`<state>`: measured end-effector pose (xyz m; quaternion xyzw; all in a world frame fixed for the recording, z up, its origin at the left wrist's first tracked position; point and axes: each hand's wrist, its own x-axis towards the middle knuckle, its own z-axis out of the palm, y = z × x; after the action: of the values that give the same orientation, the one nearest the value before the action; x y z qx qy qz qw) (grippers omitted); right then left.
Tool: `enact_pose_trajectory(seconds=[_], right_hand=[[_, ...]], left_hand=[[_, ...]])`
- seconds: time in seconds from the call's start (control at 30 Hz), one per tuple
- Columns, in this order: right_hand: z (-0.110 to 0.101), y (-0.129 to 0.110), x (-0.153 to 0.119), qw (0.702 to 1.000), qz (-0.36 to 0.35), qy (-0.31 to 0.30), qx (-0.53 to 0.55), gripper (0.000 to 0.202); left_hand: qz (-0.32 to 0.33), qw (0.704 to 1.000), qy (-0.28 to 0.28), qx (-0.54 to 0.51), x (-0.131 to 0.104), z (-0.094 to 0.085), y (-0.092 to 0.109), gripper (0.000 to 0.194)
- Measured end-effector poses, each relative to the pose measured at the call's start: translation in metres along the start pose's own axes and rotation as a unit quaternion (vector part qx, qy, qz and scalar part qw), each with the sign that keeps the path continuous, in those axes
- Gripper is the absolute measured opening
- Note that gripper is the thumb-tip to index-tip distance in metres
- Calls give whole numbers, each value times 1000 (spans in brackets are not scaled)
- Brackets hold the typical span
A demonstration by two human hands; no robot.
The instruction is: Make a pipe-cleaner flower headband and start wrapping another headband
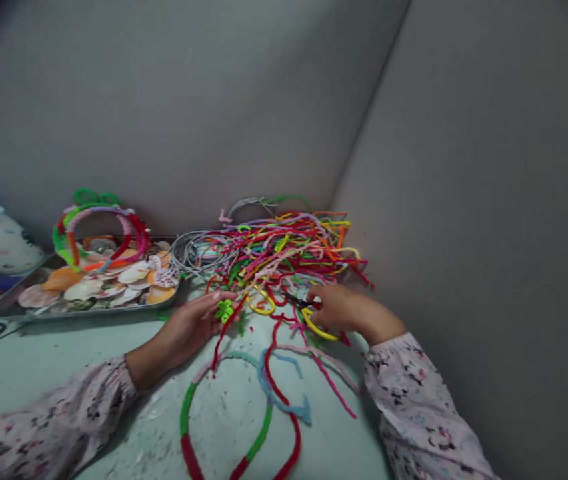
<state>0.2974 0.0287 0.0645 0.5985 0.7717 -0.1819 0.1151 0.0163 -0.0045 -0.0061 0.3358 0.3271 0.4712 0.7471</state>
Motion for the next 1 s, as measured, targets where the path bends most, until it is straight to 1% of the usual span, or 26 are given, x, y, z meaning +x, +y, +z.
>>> enact_pose_trajectory(seconds=[0.07,0.17,0.33,0.4,0.47,0.63,0.8,0.9,1.0], right_hand=[[0,1,0,1000,1,7,-5,40],[-1,3,0,1000,-7,11,-12,39],[-3,4,-2,999,-17,20,-19,41],[-4,6,-4,999,-27,28,-19,40],[-5,7,-5,999,-31,30,-17,39],[-7,8,-7,999,-19,43,-4,39],[-7,12,-7,996,-30,87,-13,35],[-8,15,-8,994,-35,104,-5,33],[-9,15,-10,992,-39,119,6,34]], left_hand=[[-7,1000,5,12,0,0,0,27],[-12,1000,6,26,1,-2,0,28],[-9,999,10,31,1,-2,-2,37],[-1,999,21,37,1,-1,-3,41],[17,998,31,55,1,0,-5,44],[87,984,32,155,0,3,-6,53],[110,975,65,182,-4,12,1,58],[132,970,84,186,-5,13,1,56],[160,962,103,195,-3,7,-2,49]])
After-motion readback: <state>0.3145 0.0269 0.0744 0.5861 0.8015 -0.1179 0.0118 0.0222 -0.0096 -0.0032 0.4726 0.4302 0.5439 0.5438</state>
